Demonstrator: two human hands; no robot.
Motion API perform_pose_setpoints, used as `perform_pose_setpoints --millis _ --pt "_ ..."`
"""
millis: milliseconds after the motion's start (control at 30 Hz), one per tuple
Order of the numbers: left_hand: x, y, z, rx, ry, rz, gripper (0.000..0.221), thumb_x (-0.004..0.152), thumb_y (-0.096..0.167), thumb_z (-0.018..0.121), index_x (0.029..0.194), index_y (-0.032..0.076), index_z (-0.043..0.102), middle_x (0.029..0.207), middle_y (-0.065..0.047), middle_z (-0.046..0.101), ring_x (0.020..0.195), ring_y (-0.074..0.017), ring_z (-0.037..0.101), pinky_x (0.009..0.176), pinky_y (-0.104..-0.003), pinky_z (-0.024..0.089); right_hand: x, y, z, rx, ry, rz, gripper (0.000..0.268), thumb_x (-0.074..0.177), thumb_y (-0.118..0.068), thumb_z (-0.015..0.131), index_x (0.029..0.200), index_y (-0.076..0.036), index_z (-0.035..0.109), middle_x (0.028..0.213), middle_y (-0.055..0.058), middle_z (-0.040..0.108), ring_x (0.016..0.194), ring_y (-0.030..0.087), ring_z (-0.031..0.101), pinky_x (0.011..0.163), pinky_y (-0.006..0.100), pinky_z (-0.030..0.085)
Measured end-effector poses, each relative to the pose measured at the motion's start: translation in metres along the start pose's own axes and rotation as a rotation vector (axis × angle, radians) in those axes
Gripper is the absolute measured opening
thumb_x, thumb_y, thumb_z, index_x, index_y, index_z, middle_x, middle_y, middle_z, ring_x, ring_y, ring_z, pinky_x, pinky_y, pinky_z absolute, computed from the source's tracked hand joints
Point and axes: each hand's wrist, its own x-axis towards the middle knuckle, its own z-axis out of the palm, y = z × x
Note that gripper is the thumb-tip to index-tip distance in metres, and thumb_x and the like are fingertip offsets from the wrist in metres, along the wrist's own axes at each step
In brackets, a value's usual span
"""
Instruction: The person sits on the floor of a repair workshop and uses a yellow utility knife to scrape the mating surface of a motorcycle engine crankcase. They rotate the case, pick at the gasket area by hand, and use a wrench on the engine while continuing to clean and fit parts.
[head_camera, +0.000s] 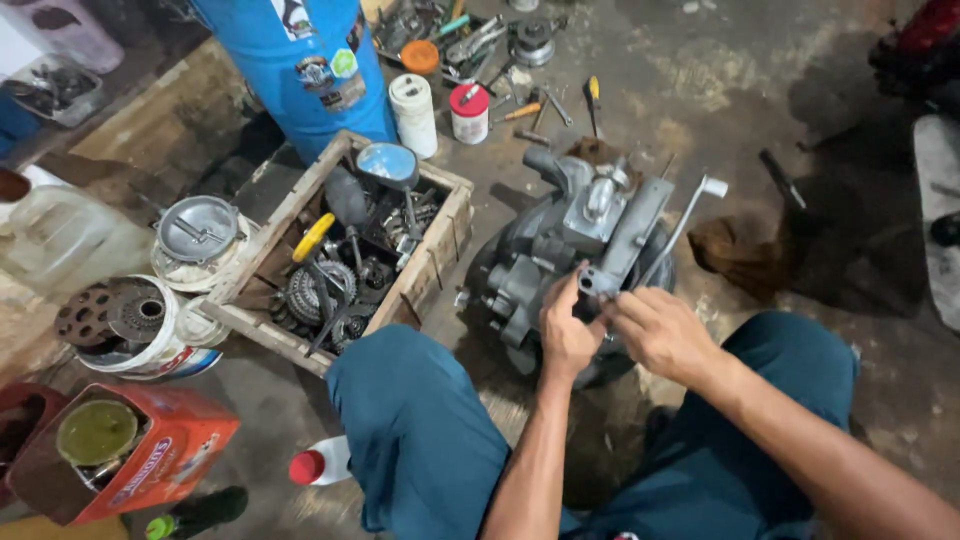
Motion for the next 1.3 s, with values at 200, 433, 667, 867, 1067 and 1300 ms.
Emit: perform_pose_setpoints --millis 200,433,667,867,1067,1300 --pt "-0.001 0.007 0.0 0.015 -0.017 -0.041 0.065 0.078 0.015 0.081 0.138 0.001 0.062 0.126 -0.023 0.068 0.119 -0.0407 0.065 0.103 -0.044 0.052 0.001 0.001 0.004 -0.023 -0.01 -0.007 0.047 0.066 -0.012 0.069 0.111 0.002 0.069 0.092 0.008 0.058 0.081 0.027 0.058 0.069 0.039 0.049" --pt "-0.001 0.005 -0.001 -0.025 -0.036 -0.053 0.065 0.078 0.009 0.076 0.14 0.001 0.061 0.131 -0.023 0.068 0.122 -0.0408 0.065 0.106 -0.043 0.052 -0.004 0.006 0.012 0.002 -0.049 0.002 0.039 0.067 -0.014 0.069 0.104 -0.002 0.069 0.088 0.007 0.057 0.081 0.028 0.058 0.07 0.04 0.049" --pt "-0.003 0.002 0.007 -0.035 -0.022 -0.072 0.066 0.077 0.008 0.076 0.141 0.002 0.061 0.131 -0.023 0.067 0.122 -0.04 0.065 0.106 -0.044 0.052 -0.004 0.005 0.004 -0.016 -0.011 -0.005 0.036 0.07 -0.013 0.07 0.104 -0.001 0.07 0.088 0.008 0.057 0.081 0.028 0.059 0.069 0.04 0.049" --pt "-0.004 0.004 0.006 -0.047 -0.021 -0.027 0.07 0.074 0.014 0.084 0.139 0.001 0.06 0.129 -0.023 0.067 0.121 -0.0409 0.064 0.104 -0.045 0.05 0.002 0.016 0.01 0.004 -0.051 0.008 0.038 0.067 -0.014 0.072 0.103 -0.001 0.07 0.088 0.008 0.059 0.078 0.028 0.058 0.067 0.04 0.049" --pt "-0.002 -0.002 0.009 -0.044 -0.027 -0.051 0.071 0.074 0.012 0.079 0.142 0.002 0.061 0.13 -0.022 0.068 0.121 -0.0396 0.066 0.105 -0.043 0.052 0.003 0.015 0.005 -0.004 0.006 -0.023 0.04 0.067 -0.014 0.07 0.105 -0.001 0.07 0.091 0.009 0.06 0.079 0.029 0.059 0.068 0.04 0.05" --pt "0.0 0.001 0.007 -0.043 -0.024 -0.013 0.072 0.073 0.011 0.079 0.142 0.001 0.059 0.132 -0.024 0.066 0.124 -0.0411 0.064 0.105 -0.044 0.051 0.0 0.006 0.0 0.002 0.013 0.007 0.037 0.069 -0.012 0.07 0.104 -0.001 0.069 0.088 0.008 0.059 0.077 0.027 0.059 0.068 0.04 0.05"
